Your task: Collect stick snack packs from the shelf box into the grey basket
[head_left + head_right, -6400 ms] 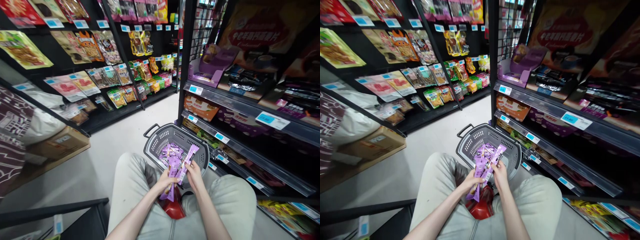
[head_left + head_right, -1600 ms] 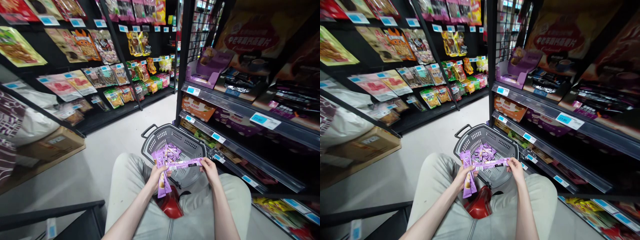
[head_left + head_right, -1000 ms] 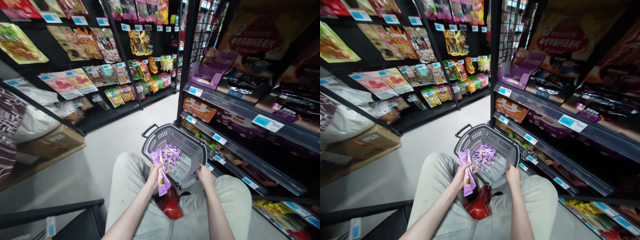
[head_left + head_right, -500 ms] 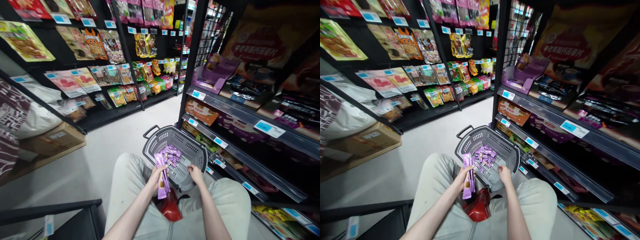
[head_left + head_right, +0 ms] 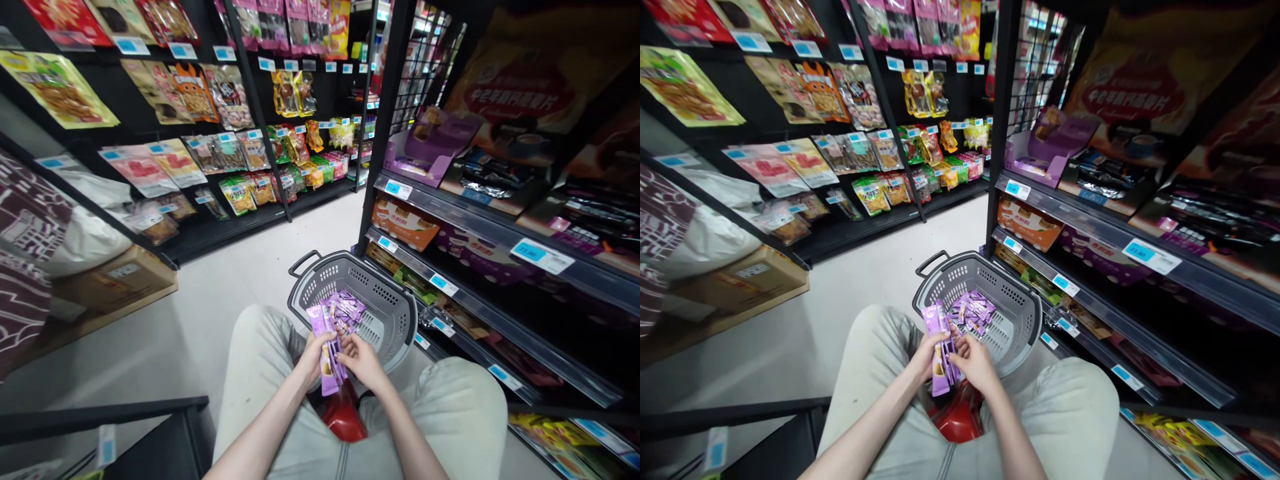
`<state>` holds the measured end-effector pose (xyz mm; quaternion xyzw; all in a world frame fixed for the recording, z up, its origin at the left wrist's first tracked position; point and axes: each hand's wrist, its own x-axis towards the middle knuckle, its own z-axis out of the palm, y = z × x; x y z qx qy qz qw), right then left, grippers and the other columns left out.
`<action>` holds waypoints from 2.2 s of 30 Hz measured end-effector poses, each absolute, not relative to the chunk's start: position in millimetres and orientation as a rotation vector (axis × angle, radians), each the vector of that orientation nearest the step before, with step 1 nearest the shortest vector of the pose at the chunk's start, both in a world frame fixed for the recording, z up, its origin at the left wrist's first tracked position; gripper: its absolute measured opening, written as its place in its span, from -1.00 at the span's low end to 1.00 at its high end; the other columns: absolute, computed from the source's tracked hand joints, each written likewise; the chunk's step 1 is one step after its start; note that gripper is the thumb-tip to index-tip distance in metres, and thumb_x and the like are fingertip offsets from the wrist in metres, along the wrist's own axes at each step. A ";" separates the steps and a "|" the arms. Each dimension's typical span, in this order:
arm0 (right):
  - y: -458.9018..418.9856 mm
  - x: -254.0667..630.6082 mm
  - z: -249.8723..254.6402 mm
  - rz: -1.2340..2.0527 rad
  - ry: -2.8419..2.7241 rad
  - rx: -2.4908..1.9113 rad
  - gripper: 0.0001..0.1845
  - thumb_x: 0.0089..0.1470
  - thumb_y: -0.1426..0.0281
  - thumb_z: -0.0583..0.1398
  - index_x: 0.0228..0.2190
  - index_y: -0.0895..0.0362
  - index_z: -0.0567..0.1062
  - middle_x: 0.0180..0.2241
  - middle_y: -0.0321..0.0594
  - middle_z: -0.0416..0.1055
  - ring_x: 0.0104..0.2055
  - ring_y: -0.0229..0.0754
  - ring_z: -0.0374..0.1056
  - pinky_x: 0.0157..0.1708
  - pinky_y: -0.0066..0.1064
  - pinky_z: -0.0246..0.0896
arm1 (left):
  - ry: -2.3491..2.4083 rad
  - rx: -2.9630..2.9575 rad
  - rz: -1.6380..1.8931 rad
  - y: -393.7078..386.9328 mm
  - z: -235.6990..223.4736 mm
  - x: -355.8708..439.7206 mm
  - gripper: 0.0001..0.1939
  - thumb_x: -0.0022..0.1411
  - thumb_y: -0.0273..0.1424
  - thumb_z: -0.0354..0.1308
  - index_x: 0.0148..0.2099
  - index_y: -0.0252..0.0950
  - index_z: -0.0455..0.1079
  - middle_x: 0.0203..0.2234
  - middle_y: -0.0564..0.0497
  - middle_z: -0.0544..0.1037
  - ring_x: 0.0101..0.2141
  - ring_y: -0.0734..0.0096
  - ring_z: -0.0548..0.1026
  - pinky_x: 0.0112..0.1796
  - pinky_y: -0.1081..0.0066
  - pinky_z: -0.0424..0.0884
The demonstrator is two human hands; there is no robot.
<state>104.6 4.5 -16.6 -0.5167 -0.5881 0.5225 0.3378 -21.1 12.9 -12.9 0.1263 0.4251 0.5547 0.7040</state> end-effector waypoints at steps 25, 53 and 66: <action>11.6 133.6 0.0 0.774 -1.812 -1.381 -0.80 -0.03 0.31 0.08 -0.38 0.09 0.47 -0.42 -0.19 0.40 -0.34 -0.19 0.30 -0.29 -0.39 0.16 | 0.934 0.271 1.308 18.2 -19.3 -23.0 -0.74 -0.08 -0.46 0.18 -0.26 -0.33 0.29 -0.53 0.04 0.49 -0.60 0.47 0.44 -0.43 0.42 0.40; 21.8 145.3 -16.0 1.566 -1.230 -1.361 -0.71 -0.25 0.20 0.18 -0.49 0.17 0.39 -0.58 -0.34 0.27 -0.71 -0.38 0.15 -0.71 -0.48 0.15 | 1.061 0.202 1.413 21.6 -18.9 -30.6 -0.72 -0.17 -0.49 0.21 -0.32 -0.35 0.28 -0.57 0.08 0.47 -0.61 0.46 0.45 -0.53 0.43 0.43; 21.1 151.5 -8.4 1.178 -1.710 -1.396 -0.79 -0.05 0.32 0.04 -0.48 0.16 0.43 -0.49 -0.25 0.40 -0.41 -0.22 0.30 -0.37 -0.42 0.16 | 1.026 0.235 1.421 20.4 -13.4 -27.3 -0.72 -0.14 -0.37 0.22 -0.31 -0.33 0.30 -0.55 0.06 0.47 -0.59 0.47 0.43 -0.48 0.42 0.39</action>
